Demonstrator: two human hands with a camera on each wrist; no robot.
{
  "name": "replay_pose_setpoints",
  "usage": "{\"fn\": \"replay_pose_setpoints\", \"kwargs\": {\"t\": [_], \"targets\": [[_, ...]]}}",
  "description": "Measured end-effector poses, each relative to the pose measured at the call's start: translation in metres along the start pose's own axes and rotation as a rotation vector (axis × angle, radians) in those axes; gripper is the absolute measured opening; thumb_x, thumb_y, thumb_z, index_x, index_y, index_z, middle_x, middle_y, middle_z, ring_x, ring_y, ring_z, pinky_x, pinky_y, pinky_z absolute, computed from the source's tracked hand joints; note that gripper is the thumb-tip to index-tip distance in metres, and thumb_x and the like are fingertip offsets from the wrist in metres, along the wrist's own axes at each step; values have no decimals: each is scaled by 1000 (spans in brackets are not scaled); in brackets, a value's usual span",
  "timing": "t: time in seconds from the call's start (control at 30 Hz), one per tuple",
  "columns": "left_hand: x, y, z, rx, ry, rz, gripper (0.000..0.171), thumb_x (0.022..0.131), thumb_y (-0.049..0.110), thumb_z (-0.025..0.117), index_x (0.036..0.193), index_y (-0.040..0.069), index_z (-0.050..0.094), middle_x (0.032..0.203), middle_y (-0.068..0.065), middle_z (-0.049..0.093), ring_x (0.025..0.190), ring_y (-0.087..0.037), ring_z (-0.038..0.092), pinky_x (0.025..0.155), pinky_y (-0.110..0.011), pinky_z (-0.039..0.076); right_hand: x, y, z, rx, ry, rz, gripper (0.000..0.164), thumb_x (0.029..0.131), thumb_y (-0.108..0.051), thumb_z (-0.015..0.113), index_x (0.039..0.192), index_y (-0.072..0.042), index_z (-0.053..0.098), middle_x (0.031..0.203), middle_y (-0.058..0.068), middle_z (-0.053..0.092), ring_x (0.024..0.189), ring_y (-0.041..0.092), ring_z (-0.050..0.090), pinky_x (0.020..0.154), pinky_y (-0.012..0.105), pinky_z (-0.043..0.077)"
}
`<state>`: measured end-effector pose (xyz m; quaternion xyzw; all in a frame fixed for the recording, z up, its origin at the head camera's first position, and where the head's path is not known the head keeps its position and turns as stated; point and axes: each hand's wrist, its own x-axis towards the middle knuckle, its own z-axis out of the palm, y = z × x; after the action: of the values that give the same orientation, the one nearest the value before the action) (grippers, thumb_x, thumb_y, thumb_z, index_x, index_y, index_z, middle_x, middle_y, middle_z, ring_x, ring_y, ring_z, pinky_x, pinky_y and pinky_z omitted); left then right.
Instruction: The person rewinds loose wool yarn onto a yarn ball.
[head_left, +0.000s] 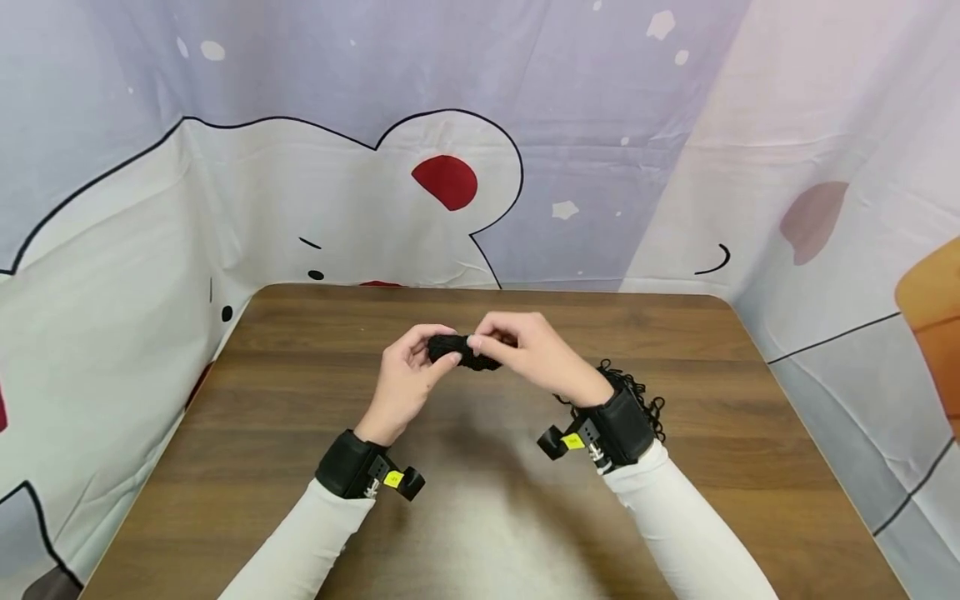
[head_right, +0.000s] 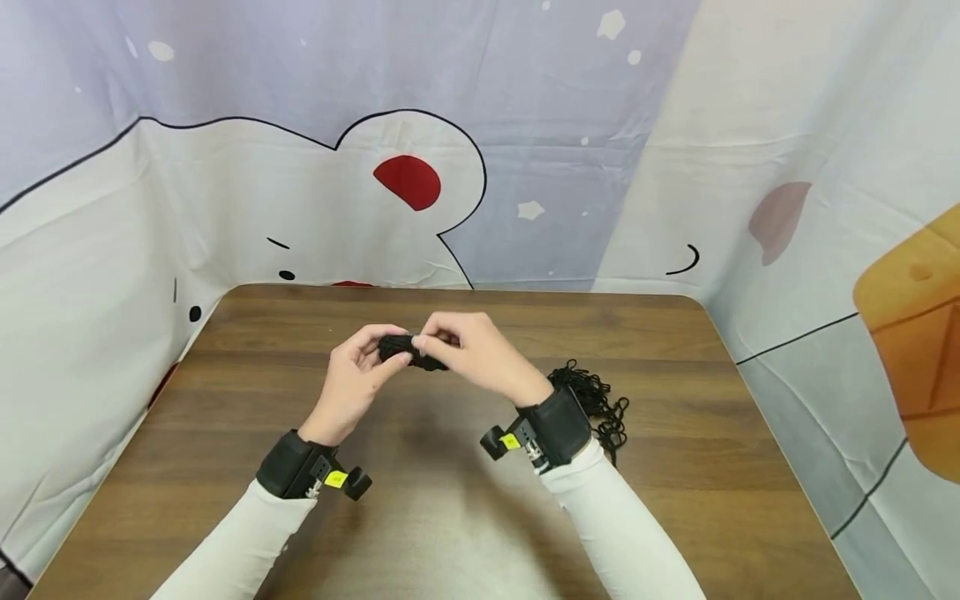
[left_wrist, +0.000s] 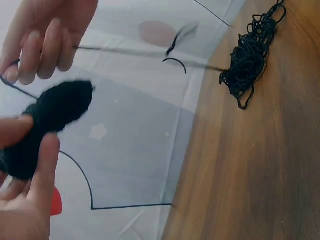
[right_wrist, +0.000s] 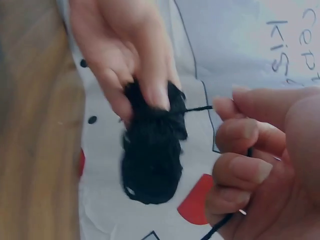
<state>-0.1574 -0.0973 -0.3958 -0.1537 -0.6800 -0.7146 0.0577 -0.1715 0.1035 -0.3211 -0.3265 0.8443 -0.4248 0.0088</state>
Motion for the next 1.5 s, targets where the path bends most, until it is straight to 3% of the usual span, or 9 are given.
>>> {"fn": "replay_pose_setpoints", "kwargs": {"t": [0.17,0.37,0.5,0.63,0.73,0.83,1.0,1.23,1.5], "targets": [[-2,4,2,-56,-98,14,41,86,6,72,123,3,57,115,-10,63,102,-16,63,84,-20,54,13,10,-10,11,79,39,12,94,-26,64,86,-18,69,65,-1,52,57,9,43,54,22,37],[0,9,2,-109,-137,17,40,86,7,72,124,5,57,115,-8,64,102,-16,64,85,-22,55,18,44,-6,108,46,97,12,93,-25,65,92,-15,70,73,2,61,61,8,49,57,21,40],[0,10,1,-129,-98,4,38,86,6,72,122,3,57,114,-10,63,104,-16,63,87,-23,55,10,59,5,163,-21,98,10,94,-12,62,96,-8,71,82,4,67,68,9,58,63,23,47],[2,8,1,-165,-32,-3,39,87,5,70,123,-2,55,115,-10,61,107,-17,62,89,-24,55,-1,61,21,123,-96,84,12,95,-8,57,96,-6,69,75,10,64,64,11,52,60,23,44],[3,6,1,-174,16,-1,42,88,5,70,124,-6,53,115,-10,61,106,-18,62,90,-24,55,-8,55,30,54,-157,41,19,100,-15,52,97,-9,70,68,10,59,57,8,46,55,20,40],[5,5,2,-165,63,-1,43,87,7,71,123,-5,53,112,-9,62,102,-18,63,89,-25,55,-13,42,33,8,-196,-6,21,102,-23,51,99,-16,71,66,1,55,56,4,45,55,19,41],[7,2,2,-108,100,8,39,86,7,73,120,0,58,110,-10,64,101,-18,64,87,-22,54,-14,19,22,-46,-160,-39,18,100,-25,55,90,-22,70,65,-7,51,56,3,43,55,19,39],[4,3,2,-65,10,14,39,85,3,73,120,-2,57,114,-12,63,101,-15,63,85,-21,55,-2,0,-6,-79,-45,-25,17,95,-24,63,78,-20,66,64,-6,54,55,6,42,53,20,35],[0,10,7,-99,-129,19,36,84,0,72,118,-1,58,107,-7,65,96,-14,63,83,-21,54,12,6,-27,-80,-10,36,17,92,-32,66,79,-22,66,65,-5,49,61,10,42,58,23,35]]}}
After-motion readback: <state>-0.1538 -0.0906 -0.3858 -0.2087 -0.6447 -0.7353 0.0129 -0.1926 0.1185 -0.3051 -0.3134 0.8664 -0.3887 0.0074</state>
